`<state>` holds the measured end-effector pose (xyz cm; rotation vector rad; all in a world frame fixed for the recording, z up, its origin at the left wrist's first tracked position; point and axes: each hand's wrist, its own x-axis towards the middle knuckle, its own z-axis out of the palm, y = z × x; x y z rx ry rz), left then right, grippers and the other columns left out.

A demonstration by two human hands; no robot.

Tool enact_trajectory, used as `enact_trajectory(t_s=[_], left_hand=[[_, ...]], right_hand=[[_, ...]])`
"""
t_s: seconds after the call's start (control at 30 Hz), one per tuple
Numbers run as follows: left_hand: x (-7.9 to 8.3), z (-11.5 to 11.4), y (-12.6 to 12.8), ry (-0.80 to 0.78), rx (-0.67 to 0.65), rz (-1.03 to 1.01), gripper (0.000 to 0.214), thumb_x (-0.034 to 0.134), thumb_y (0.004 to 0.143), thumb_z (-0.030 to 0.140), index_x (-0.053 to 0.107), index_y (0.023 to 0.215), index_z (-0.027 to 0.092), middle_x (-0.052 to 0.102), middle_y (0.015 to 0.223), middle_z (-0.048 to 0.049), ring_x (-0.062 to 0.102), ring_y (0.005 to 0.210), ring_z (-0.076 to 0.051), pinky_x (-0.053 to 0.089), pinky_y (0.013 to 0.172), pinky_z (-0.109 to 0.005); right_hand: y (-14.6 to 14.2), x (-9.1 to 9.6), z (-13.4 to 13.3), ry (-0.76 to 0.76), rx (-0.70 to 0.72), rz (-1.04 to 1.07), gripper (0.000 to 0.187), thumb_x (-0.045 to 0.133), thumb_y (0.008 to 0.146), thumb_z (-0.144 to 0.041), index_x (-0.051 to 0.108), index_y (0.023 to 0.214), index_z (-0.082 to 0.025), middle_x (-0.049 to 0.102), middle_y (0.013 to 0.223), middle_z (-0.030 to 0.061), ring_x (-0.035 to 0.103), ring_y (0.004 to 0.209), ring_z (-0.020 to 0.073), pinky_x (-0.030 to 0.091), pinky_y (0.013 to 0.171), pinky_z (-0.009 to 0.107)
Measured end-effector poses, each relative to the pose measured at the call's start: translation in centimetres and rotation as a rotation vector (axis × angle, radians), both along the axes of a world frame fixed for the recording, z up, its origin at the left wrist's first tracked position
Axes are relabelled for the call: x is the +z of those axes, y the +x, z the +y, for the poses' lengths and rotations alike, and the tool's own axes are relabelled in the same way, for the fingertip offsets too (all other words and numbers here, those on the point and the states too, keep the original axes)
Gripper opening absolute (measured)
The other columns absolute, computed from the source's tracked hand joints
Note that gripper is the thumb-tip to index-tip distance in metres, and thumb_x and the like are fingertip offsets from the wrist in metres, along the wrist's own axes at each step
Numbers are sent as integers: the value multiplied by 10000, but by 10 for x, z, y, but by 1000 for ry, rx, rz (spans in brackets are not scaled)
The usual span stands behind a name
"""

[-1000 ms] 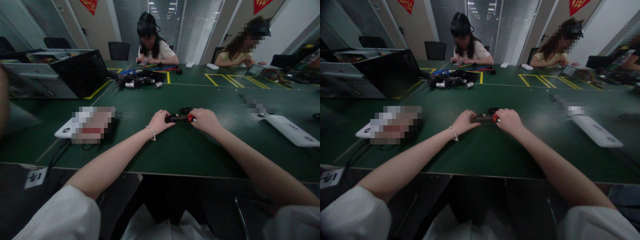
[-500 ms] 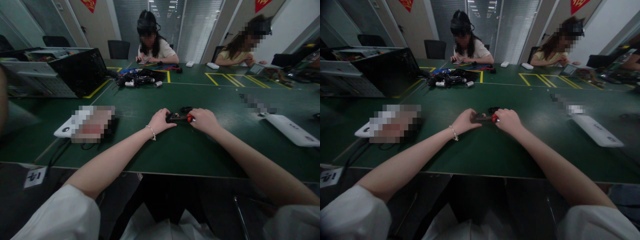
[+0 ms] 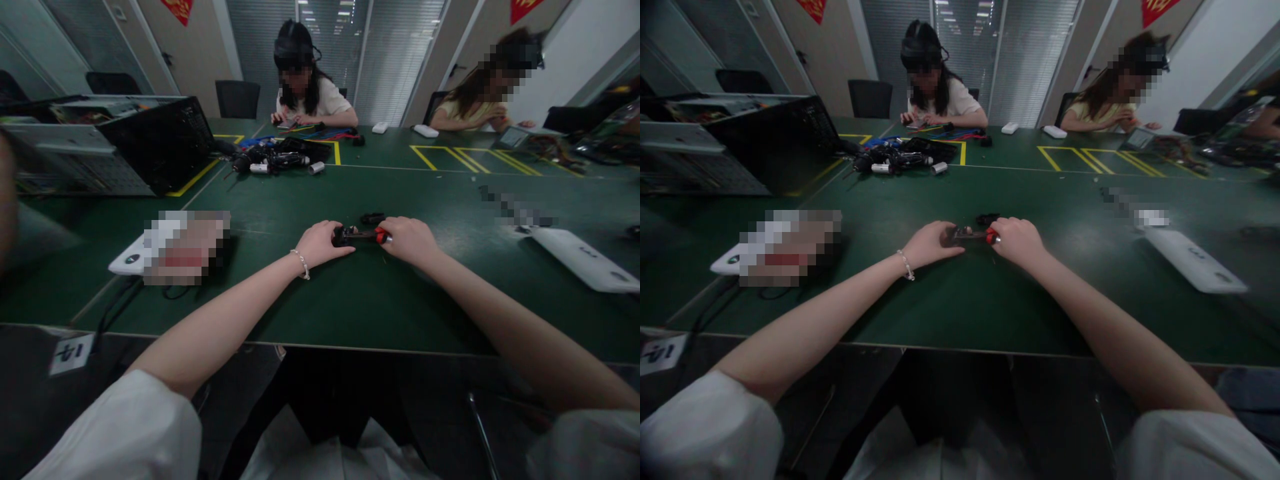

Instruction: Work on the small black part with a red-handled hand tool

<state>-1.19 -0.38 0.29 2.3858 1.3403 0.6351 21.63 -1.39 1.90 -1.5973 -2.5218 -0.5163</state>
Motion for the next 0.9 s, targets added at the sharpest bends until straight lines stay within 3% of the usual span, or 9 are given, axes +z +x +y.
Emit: enact_trajectory(t_s=[0.17,0.47,0.9], left_hand=[[1,-2,1,0,52,-19,597,610,673,575,531,1093,160,576,1005,-86,559,875,-218,467,733,-341],[-2,-1,2,34,65,-4,322,578,727,363,576,972,154,560,982,-84,548,906,-216,467,797,-348],[-5,3,0,53,9,10,338,583,763,362,594,1040,170,550,987,-80,546,899,-205,454,812,-355]], right_hand=[[-1,-1,0,15,1,-5,216,458,771,-284,624,869,-190,642,861,64,550,719,177,374,604,297],[-6,2,-5,13,-3,-32,218,459,772,-278,618,889,-185,638,873,76,548,739,194,370,612,309],[-5,2,-5,-12,-9,-23,217,463,764,-270,615,888,-178,638,872,68,555,745,186,374,615,298]])
